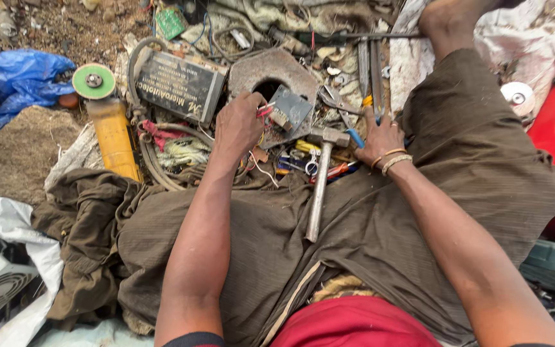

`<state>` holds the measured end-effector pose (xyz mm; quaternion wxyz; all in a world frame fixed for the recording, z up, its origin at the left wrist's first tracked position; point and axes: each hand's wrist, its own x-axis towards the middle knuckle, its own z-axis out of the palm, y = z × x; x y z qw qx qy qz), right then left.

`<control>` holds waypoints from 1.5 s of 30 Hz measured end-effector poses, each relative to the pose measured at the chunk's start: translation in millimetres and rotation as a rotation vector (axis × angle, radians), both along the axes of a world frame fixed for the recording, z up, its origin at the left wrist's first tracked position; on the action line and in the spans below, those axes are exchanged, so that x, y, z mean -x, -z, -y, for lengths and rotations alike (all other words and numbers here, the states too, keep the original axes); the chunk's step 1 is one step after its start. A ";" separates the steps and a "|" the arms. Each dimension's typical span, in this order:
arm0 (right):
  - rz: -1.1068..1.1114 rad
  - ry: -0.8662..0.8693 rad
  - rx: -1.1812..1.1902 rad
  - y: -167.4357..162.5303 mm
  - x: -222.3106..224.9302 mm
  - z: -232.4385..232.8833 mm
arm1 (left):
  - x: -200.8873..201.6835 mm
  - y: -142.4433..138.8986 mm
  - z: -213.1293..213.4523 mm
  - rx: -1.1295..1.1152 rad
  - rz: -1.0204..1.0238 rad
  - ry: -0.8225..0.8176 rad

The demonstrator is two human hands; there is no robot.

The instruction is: The person disassembles a small electronic device using pliers and a screwdriver. They remove the casing, cut wires, and extract internal components like a circuit board and transformer.

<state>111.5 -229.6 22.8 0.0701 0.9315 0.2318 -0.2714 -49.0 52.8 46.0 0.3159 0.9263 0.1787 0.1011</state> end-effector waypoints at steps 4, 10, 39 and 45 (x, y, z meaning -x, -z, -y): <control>0.055 0.030 -0.058 -4.7 -3.3 -6.1 | -4.4 -0.5 0.9 0.035 0.003 0.013; -0.006 0.146 -0.072 -26.5 -13.1 2.6 | -9.9 1.3 2.8 0.167 0.058 -0.062; -0.051 -0.349 0.129 -67.7 9.1 -45.6 | -30.7 -1.6 8.3 0.419 -0.023 -0.103; 0.096 -0.415 -0.313 -54.4 2.2 -21.3 | -15.9 1.6 2.0 0.215 0.060 -0.073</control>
